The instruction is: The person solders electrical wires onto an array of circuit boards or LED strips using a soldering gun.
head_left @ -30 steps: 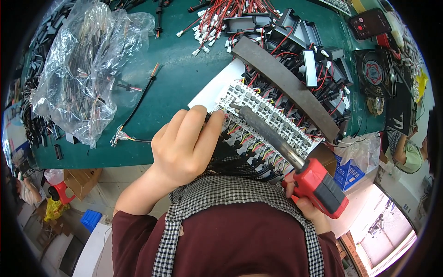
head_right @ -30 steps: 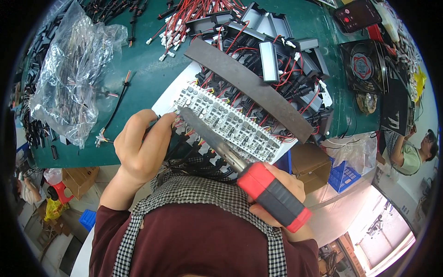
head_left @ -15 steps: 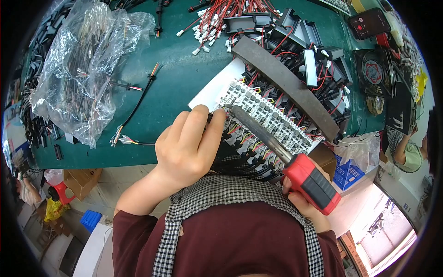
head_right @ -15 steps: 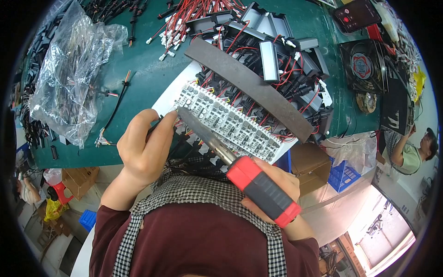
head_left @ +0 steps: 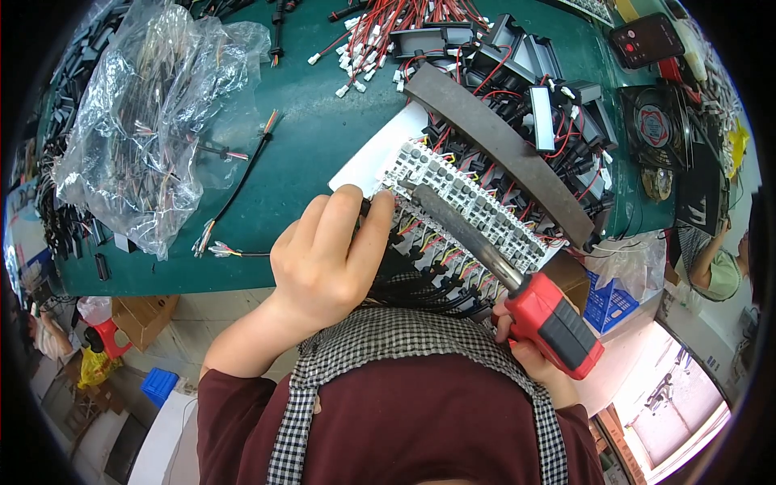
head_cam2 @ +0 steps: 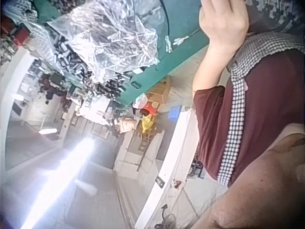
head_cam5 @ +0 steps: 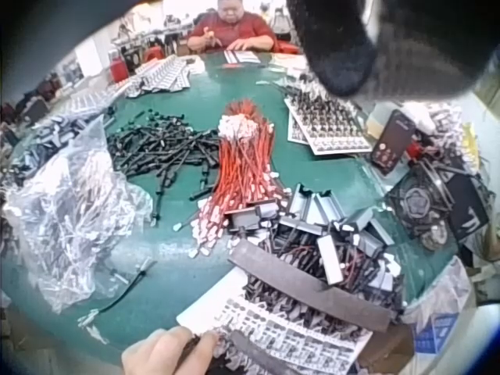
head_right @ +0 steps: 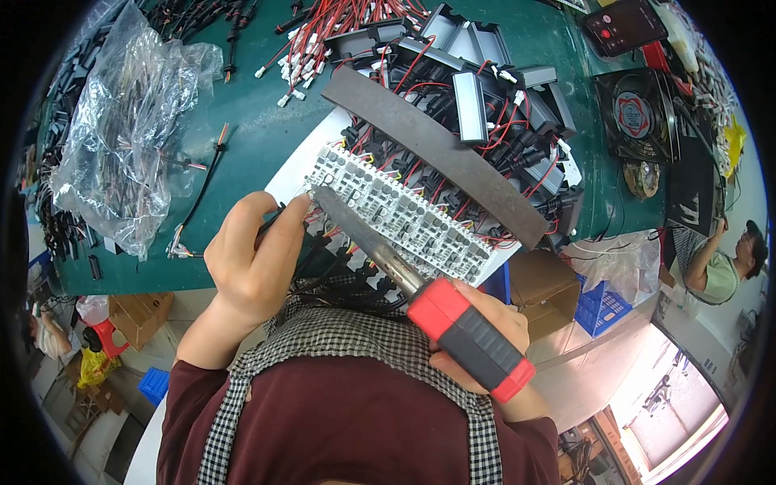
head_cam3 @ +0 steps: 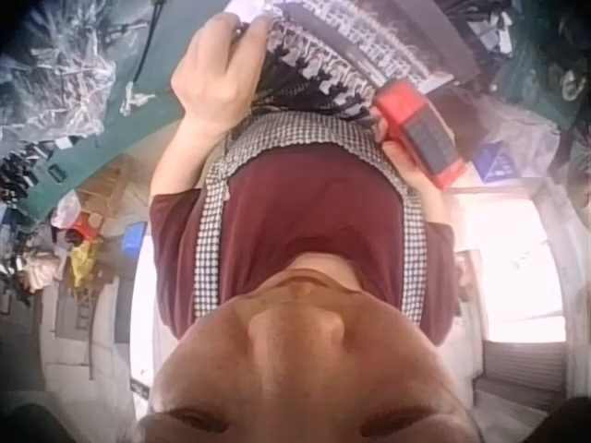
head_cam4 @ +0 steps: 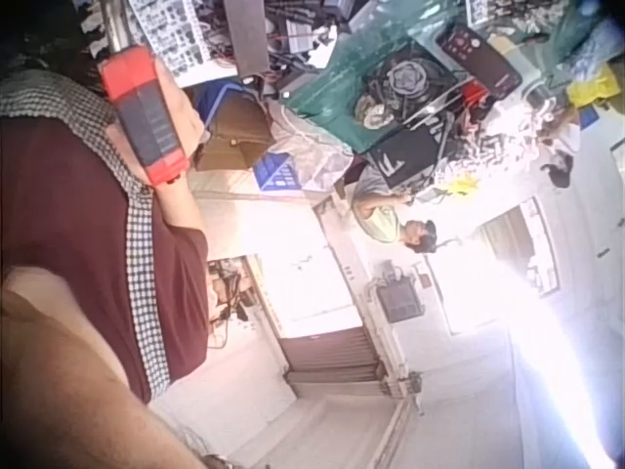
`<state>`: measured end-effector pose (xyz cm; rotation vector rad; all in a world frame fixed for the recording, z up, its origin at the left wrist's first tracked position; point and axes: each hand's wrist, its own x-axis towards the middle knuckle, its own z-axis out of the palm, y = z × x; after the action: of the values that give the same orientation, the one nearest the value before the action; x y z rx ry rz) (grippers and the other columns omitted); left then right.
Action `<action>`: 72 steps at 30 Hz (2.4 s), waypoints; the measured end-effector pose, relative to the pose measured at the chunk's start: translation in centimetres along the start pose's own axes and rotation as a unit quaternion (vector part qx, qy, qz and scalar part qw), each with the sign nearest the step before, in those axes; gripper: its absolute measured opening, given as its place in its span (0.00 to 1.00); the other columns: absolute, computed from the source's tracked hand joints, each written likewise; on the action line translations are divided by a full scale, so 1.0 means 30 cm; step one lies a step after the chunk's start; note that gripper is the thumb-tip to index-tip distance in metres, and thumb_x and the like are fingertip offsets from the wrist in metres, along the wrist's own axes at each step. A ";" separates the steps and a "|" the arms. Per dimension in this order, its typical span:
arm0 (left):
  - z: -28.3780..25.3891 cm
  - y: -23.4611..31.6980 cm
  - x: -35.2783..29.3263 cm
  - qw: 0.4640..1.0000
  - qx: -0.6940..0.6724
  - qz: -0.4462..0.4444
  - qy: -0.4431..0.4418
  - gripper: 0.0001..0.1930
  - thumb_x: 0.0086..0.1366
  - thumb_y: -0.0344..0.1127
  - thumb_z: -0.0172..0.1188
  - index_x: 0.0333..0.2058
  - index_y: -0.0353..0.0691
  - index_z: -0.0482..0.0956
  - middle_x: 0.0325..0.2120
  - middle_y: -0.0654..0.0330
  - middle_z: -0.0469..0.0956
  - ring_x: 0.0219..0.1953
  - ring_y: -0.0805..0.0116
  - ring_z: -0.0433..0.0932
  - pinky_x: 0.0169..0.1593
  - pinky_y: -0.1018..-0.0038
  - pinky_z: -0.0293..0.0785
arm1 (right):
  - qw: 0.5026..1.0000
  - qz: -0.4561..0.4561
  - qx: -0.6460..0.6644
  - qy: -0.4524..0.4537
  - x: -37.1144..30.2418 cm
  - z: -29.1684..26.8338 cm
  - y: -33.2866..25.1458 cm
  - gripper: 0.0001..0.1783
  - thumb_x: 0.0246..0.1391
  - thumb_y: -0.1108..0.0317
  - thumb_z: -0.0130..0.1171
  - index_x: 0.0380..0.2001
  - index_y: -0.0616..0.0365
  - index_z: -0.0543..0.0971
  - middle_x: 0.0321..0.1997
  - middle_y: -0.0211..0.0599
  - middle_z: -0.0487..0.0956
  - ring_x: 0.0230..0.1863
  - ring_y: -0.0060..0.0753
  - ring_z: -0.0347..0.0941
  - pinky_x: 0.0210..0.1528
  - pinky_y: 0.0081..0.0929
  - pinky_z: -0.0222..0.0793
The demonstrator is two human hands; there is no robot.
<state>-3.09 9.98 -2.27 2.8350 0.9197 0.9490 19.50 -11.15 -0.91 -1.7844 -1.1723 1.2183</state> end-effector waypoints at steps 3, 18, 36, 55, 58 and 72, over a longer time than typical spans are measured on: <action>-0.006 -0.001 0.000 1.000 -0.013 -0.007 -0.007 0.17 0.41 0.27 0.61 0.34 0.34 0.81 0.29 0.58 0.70 0.21 0.73 0.69 0.17 0.80 0.63 | 1.000 0.004 0.026 -0.006 0.001 0.004 0.009 0.44 0.33 0.61 0.74 0.54 0.70 0.70 0.33 0.39 0.82 0.34 0.39 0.80 0.39 0.27 0.74; 0.002 -0.005 -0.003 0.999 -0.051 -0.020 0.001 0.17 0.40 0.26 0.62 0.34 0.33 0.81 0.29 0.58 0.70 0.21 0.71 0.70 0.18 0.78 0.65 | 0.995 -0.090 -0.039 -0.013 0.053 0.002 -0.007 0.42 0.34 0.59 0.74 0.53 0.70 0.71 0.38 0.42 0.81 0.36 0.39 0.81 0.38 0.27 0.74; -0.001 -0.004 0.001 0.999 -0.047 -0.019 -0.008 0.17 0.39 0.26 0.61 0.33 0.34 0.81 0.28 0.60 0.70 0.21 0.73 0.69 0.18 0.79 0.63 | 0.998 0.030 0.041 -0.020 -0.016 -0.007 0.023 0.43 0.30 0.65 0.74 0.53 0.70 0.71 0.38 0.40 0.82 0.36 0.38 0.81 0.40 0.27 0.74; -0.007 -0.007 0.012 1.000 -0.025 -0.007 -0.011 0.16 0.40 0.27 0.62 0.33 0.34 0.81 0.29 0.60 0.70 0.21 0.73 0.69 0.18 0.79 0.64 | 1.000 -0.018 -0.007 -0.004 0.014 0.010 -0.015 0.36 0.34 0.60 0.74 0.48 0.68 0.75 0.49 0.48 0.78 0.42 0.43 0.80 0.44 0.29 0.75; -0.008 -0.006 0.014 1.000 -0.021 -0.007 -0.014 0.15 0.41 0.27 0.62 0.33 0.34 0.81 0.28 0.61 0.70 0.21 0.73 0.69 0.18 0.80 0.64 | 1.000 0.008 0.022 0.008 -0.010 0.002 0.009 0.38 0.33 0.60 0.74 0.49 0.68 0.74 0.49 0.47 0.79 0.43 0.43 0.80 0.44 0.29 0.75; -0.012 -0.006 0.015 1.000 -0.015 -0.002 -0.019 0.15 0.40 0.27 0.62 0.33 0.34 0.81 0.28 0.60 0.71 0.21 0.74 0.68 0.17 0.80 0.61 | 1.000 0.018 0.013 0.011 -0.026 -0.007 0.015 0.44 0.31 0.57 0.76 0.53 0.69 0.71 0.40 0.41 0.82 0.37 0.39 0.81 0.41 0.28 0.74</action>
<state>-3.10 10.31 -1.75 2.8149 0.8985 0.8970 19.72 -12.05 -0.96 -1.8022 -1.1121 1.2267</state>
